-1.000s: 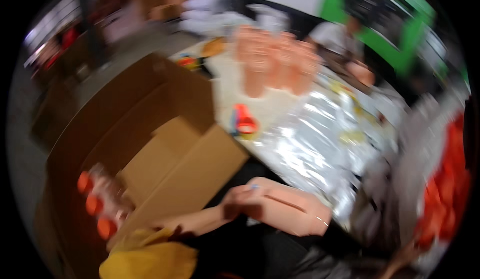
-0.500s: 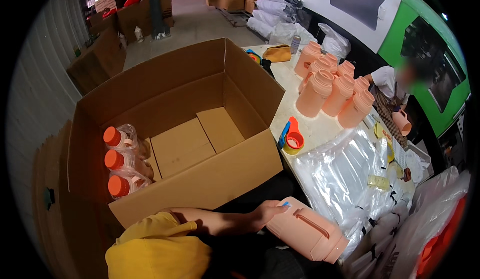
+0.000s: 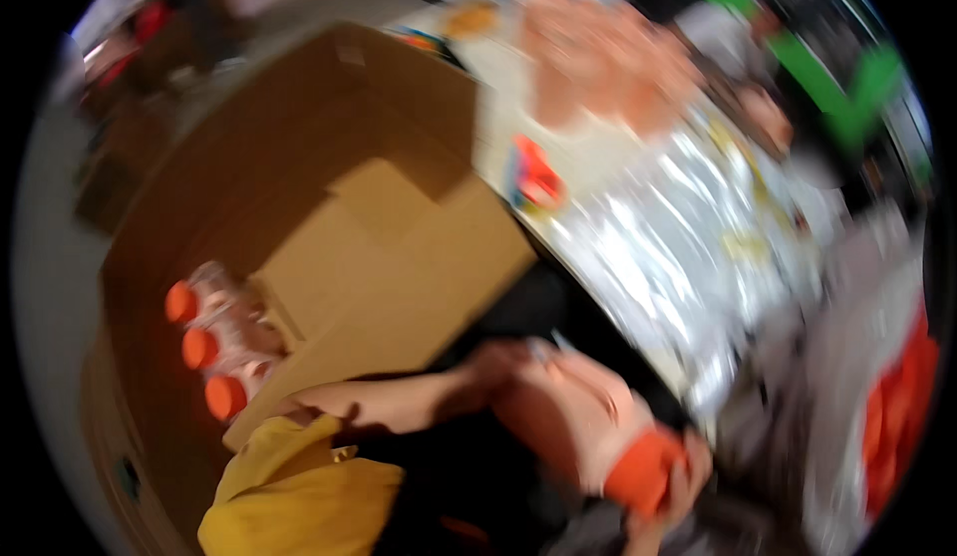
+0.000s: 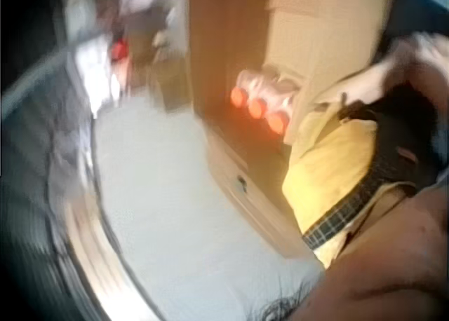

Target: The person picks up plastic bottles and orange caps, fits the caps onto the bottles, places the bottles into plastic bags, and then places the bagged bottles into a cardboard box.

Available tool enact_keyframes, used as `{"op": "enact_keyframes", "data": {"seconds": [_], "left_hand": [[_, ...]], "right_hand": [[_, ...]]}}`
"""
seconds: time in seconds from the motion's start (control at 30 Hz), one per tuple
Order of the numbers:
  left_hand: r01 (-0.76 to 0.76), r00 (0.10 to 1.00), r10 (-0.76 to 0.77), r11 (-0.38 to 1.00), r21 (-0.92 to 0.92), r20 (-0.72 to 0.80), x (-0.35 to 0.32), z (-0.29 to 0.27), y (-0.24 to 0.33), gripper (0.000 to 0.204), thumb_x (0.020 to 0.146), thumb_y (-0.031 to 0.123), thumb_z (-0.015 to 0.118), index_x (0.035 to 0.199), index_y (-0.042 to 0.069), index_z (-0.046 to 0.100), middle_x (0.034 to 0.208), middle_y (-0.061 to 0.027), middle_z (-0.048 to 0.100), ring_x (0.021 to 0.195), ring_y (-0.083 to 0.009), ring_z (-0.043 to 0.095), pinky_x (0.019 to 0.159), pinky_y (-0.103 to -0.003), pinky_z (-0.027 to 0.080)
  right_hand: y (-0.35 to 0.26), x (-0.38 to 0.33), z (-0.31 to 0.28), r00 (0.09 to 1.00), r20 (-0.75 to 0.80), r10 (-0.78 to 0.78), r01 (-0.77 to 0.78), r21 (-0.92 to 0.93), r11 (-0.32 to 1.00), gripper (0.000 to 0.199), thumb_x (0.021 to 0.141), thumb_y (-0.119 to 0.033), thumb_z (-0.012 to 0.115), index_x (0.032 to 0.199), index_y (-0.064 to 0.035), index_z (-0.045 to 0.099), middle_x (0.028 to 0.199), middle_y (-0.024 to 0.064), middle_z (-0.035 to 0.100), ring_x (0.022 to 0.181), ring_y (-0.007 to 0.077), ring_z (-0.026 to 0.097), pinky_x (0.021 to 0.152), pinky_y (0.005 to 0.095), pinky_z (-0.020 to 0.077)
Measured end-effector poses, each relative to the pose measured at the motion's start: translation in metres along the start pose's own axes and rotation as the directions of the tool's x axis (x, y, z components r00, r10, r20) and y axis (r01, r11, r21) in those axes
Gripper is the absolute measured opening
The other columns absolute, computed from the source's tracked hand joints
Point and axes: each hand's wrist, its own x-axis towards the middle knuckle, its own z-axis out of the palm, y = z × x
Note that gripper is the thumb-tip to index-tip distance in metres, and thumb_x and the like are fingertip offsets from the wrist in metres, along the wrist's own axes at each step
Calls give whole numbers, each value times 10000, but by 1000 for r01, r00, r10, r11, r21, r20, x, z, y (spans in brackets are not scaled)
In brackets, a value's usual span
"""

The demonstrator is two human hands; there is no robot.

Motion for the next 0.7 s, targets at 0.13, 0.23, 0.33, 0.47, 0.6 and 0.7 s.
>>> {"op": "enact_keyframes", "data": {"seconds": [0.13, 0.23, 0.33, 0.47, 0.6, 0.7], "left_hand": [[-883, 467, 821, 415, 217, 329, -31, 18, 50, 173, 943, 163, 662, 1054, 34, 630, 1022, -50, 646, 979, -198, 610, 892, -363, 487], [-902, 218, 805, -49, 428, 551, -9, 48, 87, 127, 946, 144, 649, 976, 27, 607, 998, -55, 635, 937, -177, 599, 825, -352, 504], [-806, 538, 834, 465, 367, 124, 56, 72, 77, 154, 981, 149, 569, 893, 23, 560, 929, -59, 611, 890, -162, 590, 788, -331, 516], [-845, 517, 511, 431, 316, 687, 68, 100, 68, 209, 812, 132, 739, 877, 55, 556, 965, -70, 566, 950, -229, 565, 926, -389, 479], [-887, 405, 79, 277, 371, 911, 19, 171, 21, 521, 671, 136, 854, 1124, 55, 611, 1258, -139, 559, 1216, -330, 524, 1118, -439, 381], [-875, 484, 96, 50, 482, 870, 16, 144, 47, 833, 695, 138, 834, 1431, 0, 469, 1516, -178, 408, 1342, -372, 449, 1130, -440, 375]], "right_hand": [[30, -25, 63, 261, 180, 948, -470, 882, -38, 548, 1063, -495, 464, 1338, -31, 559, 1262, 139, 648, 1126, 266, 635, 1016, 406, 496], [23, -50, 77, 34, 597, 802, -232, 785, -574, 562, 1090, -523, 354, 1380, -73, 526, 1325, 131, 637, 1170, 297, 656, 896, 442, 585], [7, -92, 63, 365, 292, 884, -666, 745, 29, 576, 1077, -483, 460, 1461, -55, 442, 1330, 143, 604, 1187, 268, 632, 1012, 381, 512], [-43, -80, -9, 590, -19, 807, -799, 125, 588, 581, 887, -158, 738, 1398, -38, 488, 1392, 159, 525, 1329, 312, 502, 1059, 414, 466], [-61, -91, -170, 654, -494, 573, -739, -257, 623, 529, 785, 6, 726, 1286, -54, 566, 1278, 138, 580, 1173, 282, 582, 953, 373, 496], [-66, -99, -299, 639, -746, 186, -767, -599, 231, 278, 874, -8, 638, 1151, -8, 615, 976, 117, 683, 853, 216, 664, 783, 326, 515]]}}
